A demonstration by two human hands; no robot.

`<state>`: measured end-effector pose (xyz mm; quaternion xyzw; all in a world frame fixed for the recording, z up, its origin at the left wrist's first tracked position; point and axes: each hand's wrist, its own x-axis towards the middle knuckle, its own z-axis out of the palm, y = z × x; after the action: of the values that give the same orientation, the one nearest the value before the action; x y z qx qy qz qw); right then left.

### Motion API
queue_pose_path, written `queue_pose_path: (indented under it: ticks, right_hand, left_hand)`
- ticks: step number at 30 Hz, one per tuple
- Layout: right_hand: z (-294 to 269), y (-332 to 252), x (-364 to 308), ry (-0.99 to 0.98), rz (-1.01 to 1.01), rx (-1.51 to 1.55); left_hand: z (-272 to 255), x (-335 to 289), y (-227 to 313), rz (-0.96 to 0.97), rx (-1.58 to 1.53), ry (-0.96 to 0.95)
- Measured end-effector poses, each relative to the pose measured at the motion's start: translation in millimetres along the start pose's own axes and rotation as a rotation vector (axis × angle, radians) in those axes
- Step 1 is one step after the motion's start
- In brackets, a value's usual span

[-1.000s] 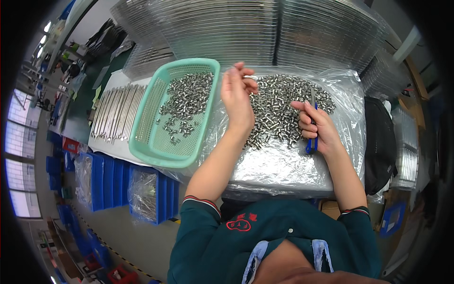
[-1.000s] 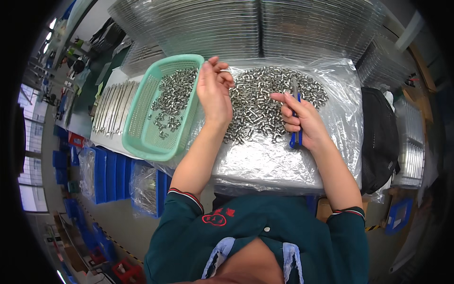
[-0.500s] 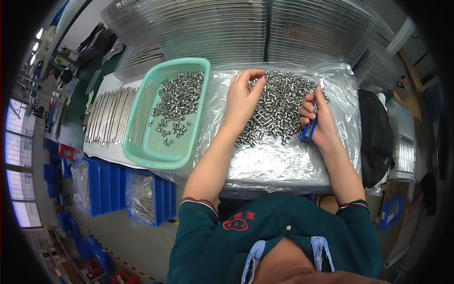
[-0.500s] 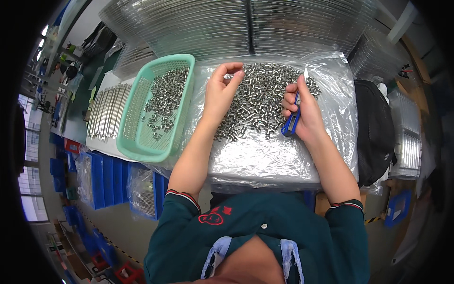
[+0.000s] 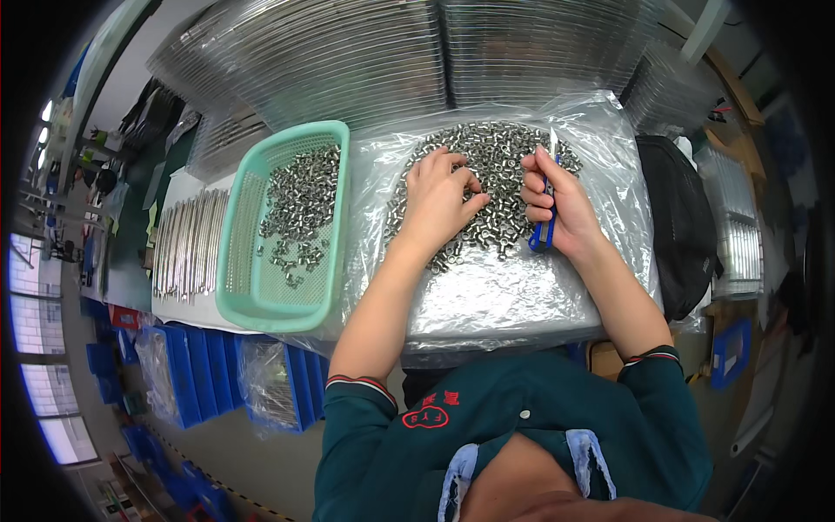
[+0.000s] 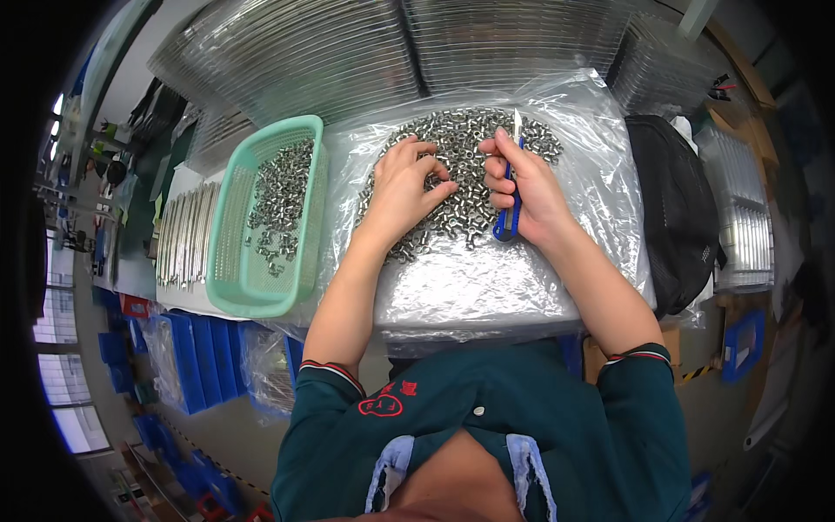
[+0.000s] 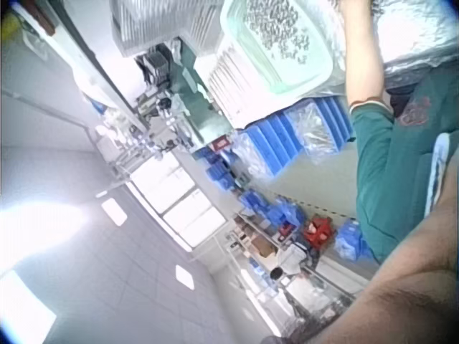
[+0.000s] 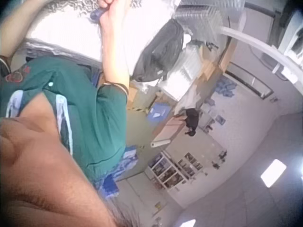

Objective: The person takes a mesh bag out of a cardboard box, sets it on the table, and scrapes small metal nuts from a pile using a utility knife.

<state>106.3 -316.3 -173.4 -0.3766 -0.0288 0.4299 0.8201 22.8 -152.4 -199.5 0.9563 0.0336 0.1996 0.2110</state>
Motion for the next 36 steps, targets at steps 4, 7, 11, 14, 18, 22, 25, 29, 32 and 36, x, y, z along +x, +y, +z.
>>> queue_pose_path:
  ticks: [4,7,11,14,18,22,25,29,32,36]
  right_hand:
    - [1.8,1.2,-0.5,0.017,0.009,-0.045]
    - [2.7,2.7,-0.7,0.028,0.004,-0.097]
    - [6.2,3.7,-1.0,0.029,0.003,-0.152]
    - [8.8,3.6,-2.4,0.043,0.003,-0.201]
    - [7.8,1.6,-3.9,-0.022,0.043,-0.309]
    - [7.3,4.6,-5.1,-0.046,0.143,-0.199]
    - [4.6,3.2,-4.1,-0.078,0.151,-0.130]
    - [3.8,1.5,-4.2,-0.123,0.144,-0.135]
    - [2.1,1.1,-3.3,-0.116,0.137,-0.151]
    - [7.3,0.6,-5.1,-0.078,0.123,-0.177]
  left_hand:
    - [4.0,-1.1,2.2,0.026,-0.034,0.008]
    - [3.7,-0.6,5.0,0.034,-0.029,0.017]
    - [7.4,-0.7,5.8,0.050,0.004,0.034]
    - [5.3,3.3,5.4,0.051,-0.039,0.131]
    - [-8.0,10.8,14.7,0.127,-0.269,0.339]
    - [-7.2,10.0,20.3,0.222,-0.365,0.350]
    - [-8.2,8.0,23.6,0.194,-0.428,0.314]
    - [-6.8,7.3,25.4,0.061,-0.637,0.249]
    - [-6.5,7.4,22.8,0.113,-0.595,0.228]
    - [-8.1,7.3,22.8,0.116,-0.553,0.227]
